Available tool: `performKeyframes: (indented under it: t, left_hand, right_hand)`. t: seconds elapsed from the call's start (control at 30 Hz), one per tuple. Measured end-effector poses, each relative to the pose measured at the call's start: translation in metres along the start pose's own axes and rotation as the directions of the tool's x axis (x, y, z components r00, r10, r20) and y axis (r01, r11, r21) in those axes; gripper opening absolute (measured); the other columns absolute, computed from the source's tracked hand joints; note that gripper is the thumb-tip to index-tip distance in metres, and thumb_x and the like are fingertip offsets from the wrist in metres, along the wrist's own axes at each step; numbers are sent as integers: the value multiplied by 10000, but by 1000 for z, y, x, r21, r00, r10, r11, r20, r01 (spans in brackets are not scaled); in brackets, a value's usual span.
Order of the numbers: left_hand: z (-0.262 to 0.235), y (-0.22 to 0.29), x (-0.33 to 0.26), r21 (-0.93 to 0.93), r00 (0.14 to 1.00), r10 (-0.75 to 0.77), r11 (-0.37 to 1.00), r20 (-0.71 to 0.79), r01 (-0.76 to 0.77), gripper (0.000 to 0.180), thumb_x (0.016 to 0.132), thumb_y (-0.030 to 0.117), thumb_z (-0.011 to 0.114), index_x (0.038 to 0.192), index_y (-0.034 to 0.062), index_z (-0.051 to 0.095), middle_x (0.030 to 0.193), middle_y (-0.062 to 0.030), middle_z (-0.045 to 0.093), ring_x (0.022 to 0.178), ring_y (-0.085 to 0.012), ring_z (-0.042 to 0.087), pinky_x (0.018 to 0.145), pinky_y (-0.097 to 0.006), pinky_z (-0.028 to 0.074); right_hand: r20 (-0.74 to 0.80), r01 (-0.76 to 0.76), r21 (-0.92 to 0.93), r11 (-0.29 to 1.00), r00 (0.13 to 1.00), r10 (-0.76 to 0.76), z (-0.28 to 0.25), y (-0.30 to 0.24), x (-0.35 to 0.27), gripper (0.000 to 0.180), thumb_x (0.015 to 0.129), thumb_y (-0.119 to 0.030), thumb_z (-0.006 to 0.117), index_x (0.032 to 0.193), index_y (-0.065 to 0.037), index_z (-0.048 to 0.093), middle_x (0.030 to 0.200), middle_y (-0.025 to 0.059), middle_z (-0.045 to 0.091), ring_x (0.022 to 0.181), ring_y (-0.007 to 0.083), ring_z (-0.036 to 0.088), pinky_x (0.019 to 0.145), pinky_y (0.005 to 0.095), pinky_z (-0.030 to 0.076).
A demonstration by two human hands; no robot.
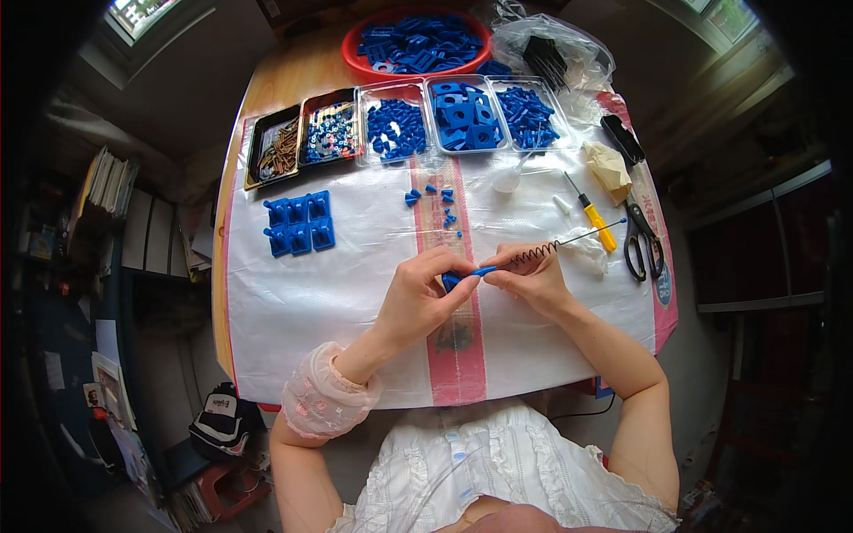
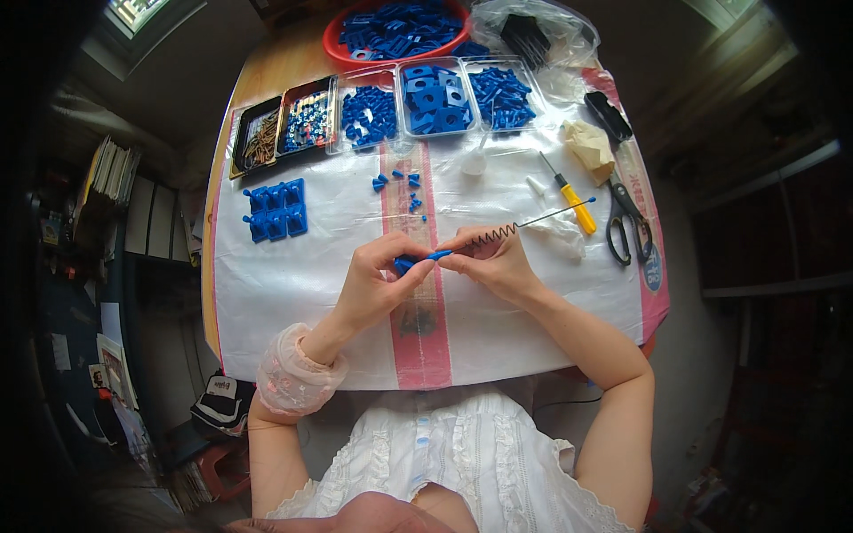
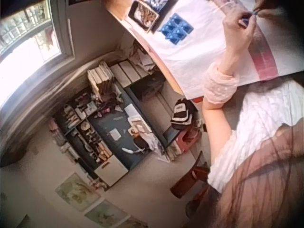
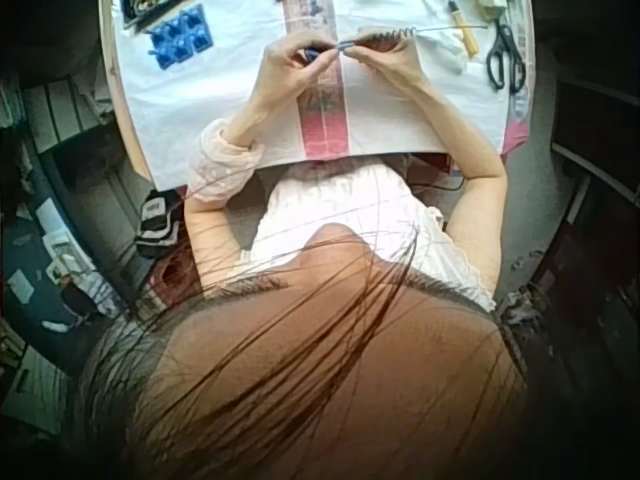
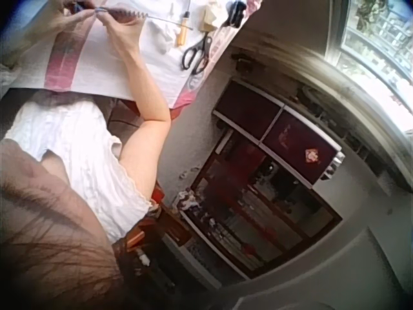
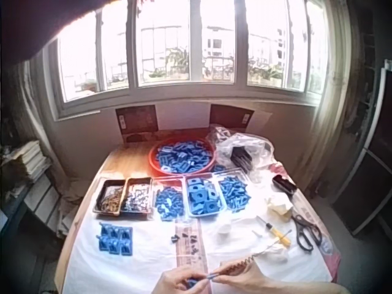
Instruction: Assembling blue plastic components onto a metal rod with a spring and applying adhesive from a tube.
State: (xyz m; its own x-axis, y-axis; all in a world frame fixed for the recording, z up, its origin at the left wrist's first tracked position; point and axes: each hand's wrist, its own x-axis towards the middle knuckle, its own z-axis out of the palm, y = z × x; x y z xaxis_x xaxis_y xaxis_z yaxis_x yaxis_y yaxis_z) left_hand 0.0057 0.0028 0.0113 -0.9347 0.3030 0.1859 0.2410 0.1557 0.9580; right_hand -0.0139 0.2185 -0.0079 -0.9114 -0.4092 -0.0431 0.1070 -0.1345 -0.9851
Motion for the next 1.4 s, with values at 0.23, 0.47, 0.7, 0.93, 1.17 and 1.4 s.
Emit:
performKeyframes:
  t: [0.23, 0.47, 0.7, 0.93, 1.17, 1.4]
  left_hand:
    - [-1, 0, 0, -22, 999, -26, 999, 29, 26, 94, 854, 71, 720, 924, 8, 725, 840, -44, 672, 622, -63, 589, 478, -201, 428]
    - [-2, -4, -3, -108, 976, -184, 974, 120, 197, 81, 882, 78, 717, 923, 8, 720, 805, 16, 644, 673, -22, 554, 567, -190, 422]
    - [-4, -3, -2, -80, 976, -170, 980, 138, 182, 97, 887, 95, 716, 921, 4, 719, 812, 18, 647, 680, -24, 552, 574, -188, 420]
    - [-4, -2, -2, -75, 972, -184, 978, 144, 196, 91, 887, 90, 713, 921, 6, 721, 803, 18, 647, 669, -18, 547, 562, -184, 413]
    - [-1, -4, 0, -41, 999, -48, 998, -3, 48, 97, 847, 105, 735, 899, 23, 731, 799, -16, 663, 570, -49, 549, 477, -216, 406]
    - [3, 1, 0, 330, 961, 254, 921, -104, -208, 111, 797, 94, 765, 898, 70, 724, 774, -48, 633, 609, -196, 617, 521, -289, 473]
  right_hand:
    - [33, 23, -44, 999, 999, -21, -3, -2, 0, 107, 808, -5, 772, 914, -8, 760, 731, 0, 649, 622, 34, 552, 520, 181, 386]
    - [57, 11, -109, 994, 998, -4, -4, -6, 0, 81, 785, -16, 780, 860, 7, 760, 663, 28, 652, 547, 48, 543, 469, 201, 381]
    - [72, -15, -101, 995, 997, 22, -4, -7, 0, 74, 784, -18, 775, 847, 16, 757, 652, 33, 653, 526, 46, 536, 457, 203, 377]
    - [77, -12, -94, 995, 997, 19, -5, -7, 0, 67, 793, -18, 770, 846, 20, 755, 651, 34, 652, 525, 46, 535, 456, 204, 377]
    - [10, -62, -41, 997, 998, 62, 1, -7, 2, 92, 814, -27, 768, 898, 10, 757, 674, 36, 661, 528, 43, 539, 455, 193, 385]
    - [-28, -66, -50, 997, 997, 65, -1, -8, 3, 72, 825, -32, 763, 885, 7, 754, 685, 38, 667, 529, 38, 540, 453, 190, 385]
